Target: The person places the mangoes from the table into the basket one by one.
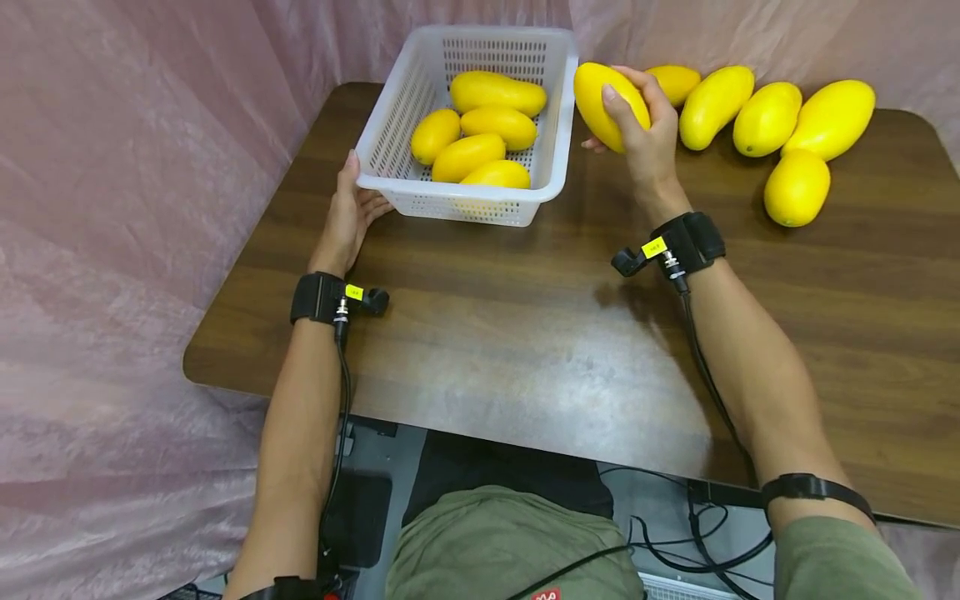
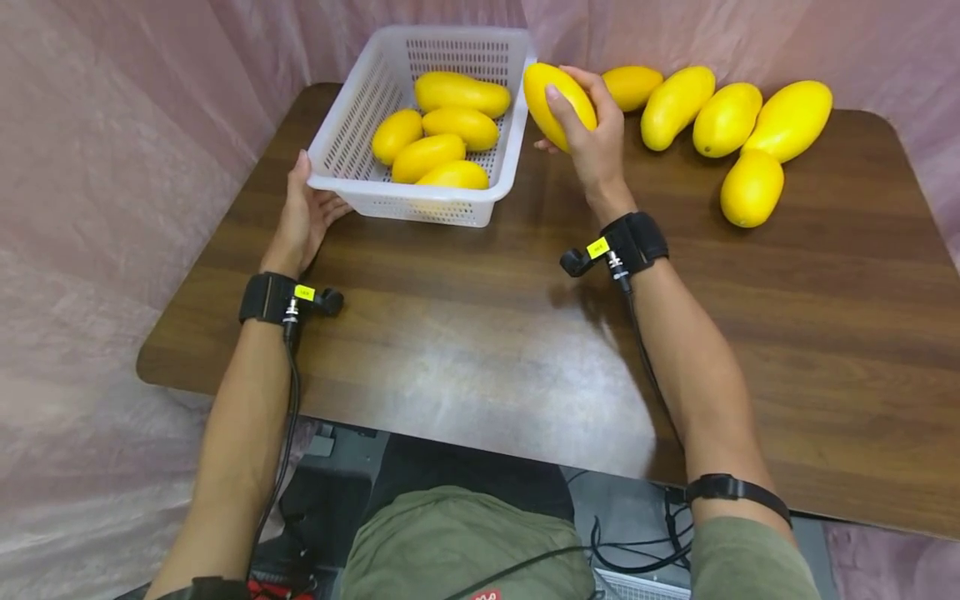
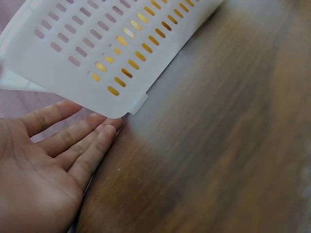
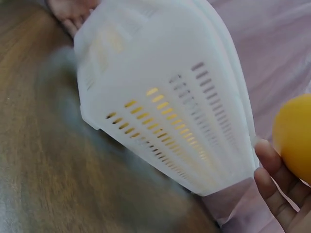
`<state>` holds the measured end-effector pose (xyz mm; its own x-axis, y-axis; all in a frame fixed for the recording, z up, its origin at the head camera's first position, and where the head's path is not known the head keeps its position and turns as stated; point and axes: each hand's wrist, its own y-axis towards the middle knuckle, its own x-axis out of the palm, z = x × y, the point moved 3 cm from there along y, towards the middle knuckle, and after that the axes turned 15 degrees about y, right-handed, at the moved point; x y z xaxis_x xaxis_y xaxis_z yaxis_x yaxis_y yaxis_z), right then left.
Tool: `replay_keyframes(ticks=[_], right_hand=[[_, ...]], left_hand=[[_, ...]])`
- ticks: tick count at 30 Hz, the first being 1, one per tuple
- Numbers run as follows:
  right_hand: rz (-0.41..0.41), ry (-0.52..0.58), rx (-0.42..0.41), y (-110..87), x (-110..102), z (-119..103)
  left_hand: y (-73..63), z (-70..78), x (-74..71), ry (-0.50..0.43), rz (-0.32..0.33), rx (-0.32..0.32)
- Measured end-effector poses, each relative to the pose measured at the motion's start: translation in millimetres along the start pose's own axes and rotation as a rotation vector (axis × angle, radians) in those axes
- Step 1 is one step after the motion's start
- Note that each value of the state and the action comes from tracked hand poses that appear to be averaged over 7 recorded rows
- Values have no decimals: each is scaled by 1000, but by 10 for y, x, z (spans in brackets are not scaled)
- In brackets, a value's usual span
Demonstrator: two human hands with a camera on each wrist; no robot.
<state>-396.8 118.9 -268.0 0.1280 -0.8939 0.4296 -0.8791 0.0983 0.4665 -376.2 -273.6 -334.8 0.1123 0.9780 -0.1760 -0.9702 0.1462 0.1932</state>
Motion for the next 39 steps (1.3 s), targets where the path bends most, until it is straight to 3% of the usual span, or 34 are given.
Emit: replay_keyframes(ticks=[5,10,26,33,39], right_hand=[[-104,-140,-7,-131,211,-135],[-151,-299,-10,-205,321,-202],[-203,-447,39,-323,471,-317],[-234,-561,63,-281,516,-211],[-298,-695,132,-192,460,-38]], left_hand=[[23,2,18,5,0,2],[35,8,33,1,2,-1],[40,14,41,17,-4,16],[28,-2,11,11,1,2],[5,-26,-5,11,3,4]])
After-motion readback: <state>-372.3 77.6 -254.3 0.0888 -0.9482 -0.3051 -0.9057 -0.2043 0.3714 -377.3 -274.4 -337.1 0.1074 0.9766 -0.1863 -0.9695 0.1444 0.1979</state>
